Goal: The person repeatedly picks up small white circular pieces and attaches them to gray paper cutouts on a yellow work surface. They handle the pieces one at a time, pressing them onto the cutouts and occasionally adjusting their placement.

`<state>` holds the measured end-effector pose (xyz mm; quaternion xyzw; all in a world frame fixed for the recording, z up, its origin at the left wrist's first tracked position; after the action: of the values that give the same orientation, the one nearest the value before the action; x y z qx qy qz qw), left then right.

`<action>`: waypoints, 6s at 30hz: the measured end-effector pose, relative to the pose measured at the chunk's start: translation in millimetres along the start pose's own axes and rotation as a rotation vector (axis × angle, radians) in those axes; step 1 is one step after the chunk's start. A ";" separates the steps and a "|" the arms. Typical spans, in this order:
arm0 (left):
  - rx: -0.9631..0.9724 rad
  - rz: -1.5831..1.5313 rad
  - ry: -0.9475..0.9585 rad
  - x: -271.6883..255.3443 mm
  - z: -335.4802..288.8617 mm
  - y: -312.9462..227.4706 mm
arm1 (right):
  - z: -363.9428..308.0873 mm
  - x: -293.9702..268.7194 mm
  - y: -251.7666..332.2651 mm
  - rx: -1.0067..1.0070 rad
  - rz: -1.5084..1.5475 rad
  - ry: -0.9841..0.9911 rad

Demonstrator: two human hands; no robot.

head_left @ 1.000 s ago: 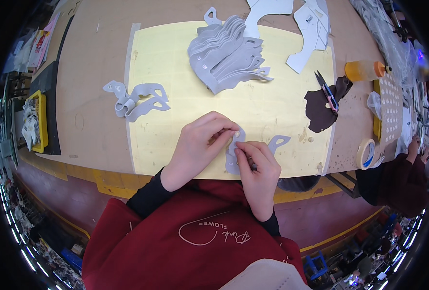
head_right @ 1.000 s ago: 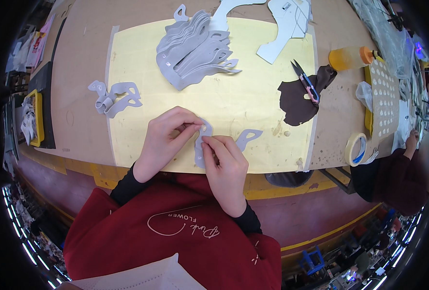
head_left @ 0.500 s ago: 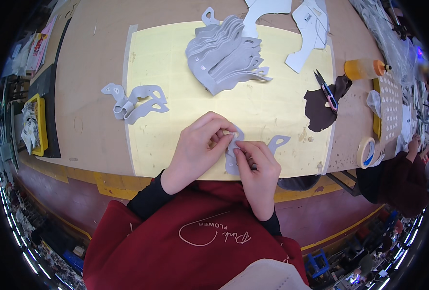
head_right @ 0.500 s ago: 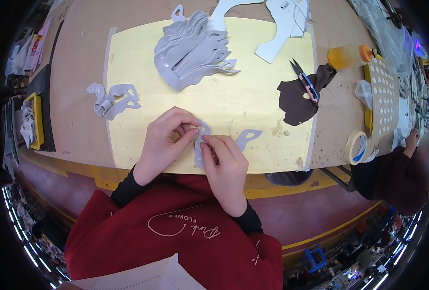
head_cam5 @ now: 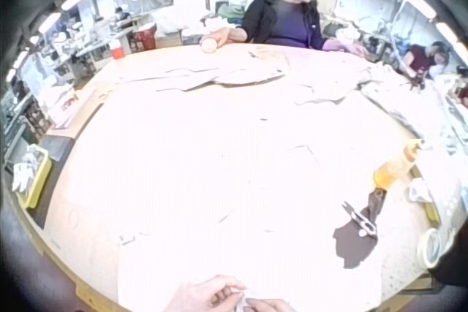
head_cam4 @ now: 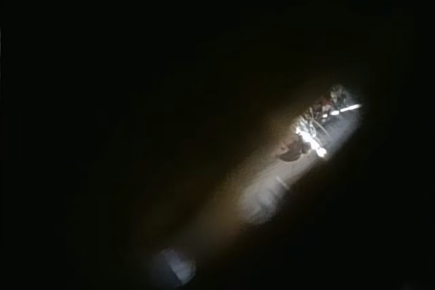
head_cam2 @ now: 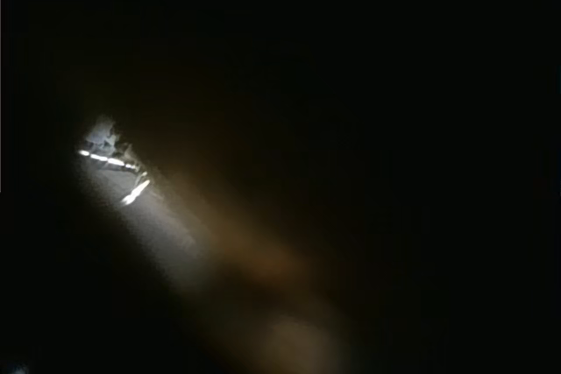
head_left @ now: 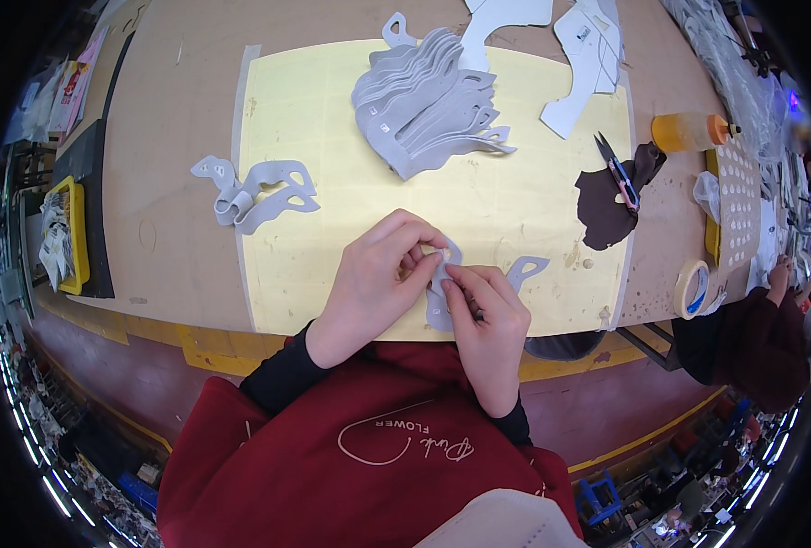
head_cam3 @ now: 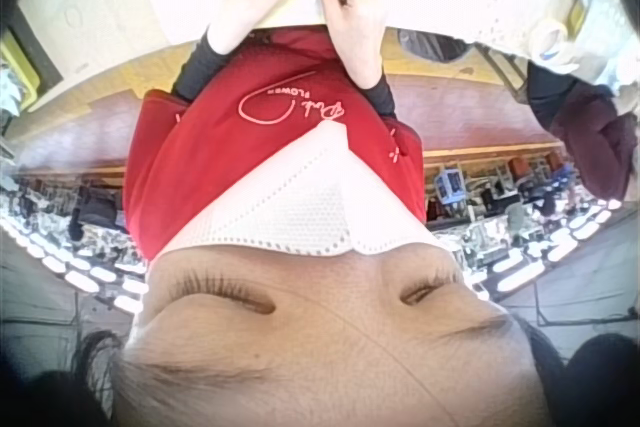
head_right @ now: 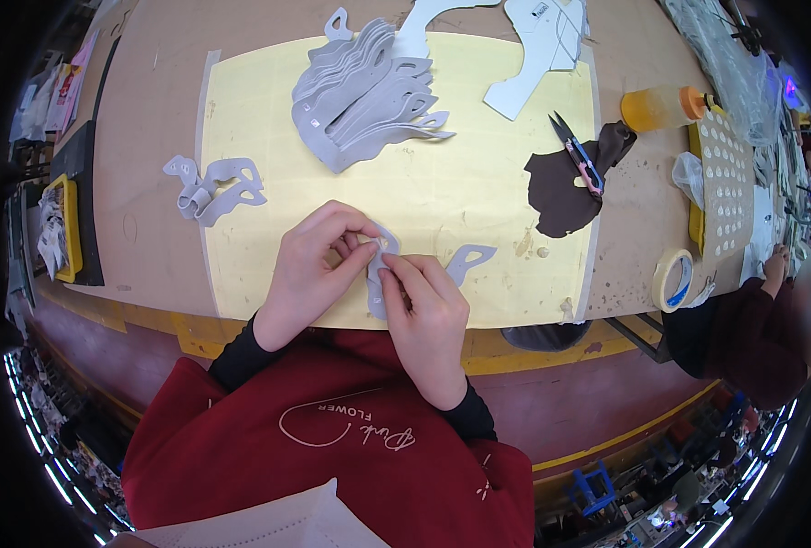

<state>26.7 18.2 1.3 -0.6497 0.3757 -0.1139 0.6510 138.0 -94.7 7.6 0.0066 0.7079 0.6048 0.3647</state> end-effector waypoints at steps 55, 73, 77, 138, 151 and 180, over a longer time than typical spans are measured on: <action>-0.070 -0.010 -0.028 3.5 1.9 0.2 | 2.2 -4.9 10.5 -0.249 -0.376 0.013; -0.167 -0.042 0.010 1.3 9.0 -1.9 | 25.6 -9.2 -0.7 0.100 -0.057 0.010; -0.149 -0.050 0.009 1.2 8.6 -1.5 | 26.8 -8.5 -0.6 0.111 -0.106 0.027; -0.141 -0.078 0.000 0.2 8.3 2.9 | 38.4 -9.3 -11.5 0.229 0.001 0.088; -0.143 -0.041 -0.040 2.1 8.6 -0.4 | 38.4 -10.0 -8.7 0.217 0.003 0.114; -0.022 0.092 -0.158 13.3 5.9 -2.8 | 33.6 -11.7 -11.7 -0.055 -0.137 0.092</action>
<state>40.7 13.8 -1.4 -0.6456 0.3539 -0.0281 0.6761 169.2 -74.5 3.3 -0.0799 0.7057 0.5974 0.3724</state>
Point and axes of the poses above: each hand's wrist, its own z-axis towards the middle knuckle, its own x-axis out of the palm, y = z × x, the point moved 2 cm from there along z, towards the middle knuckle, and after that the axes turned 1 degree about -x, right-handed, at the moved point
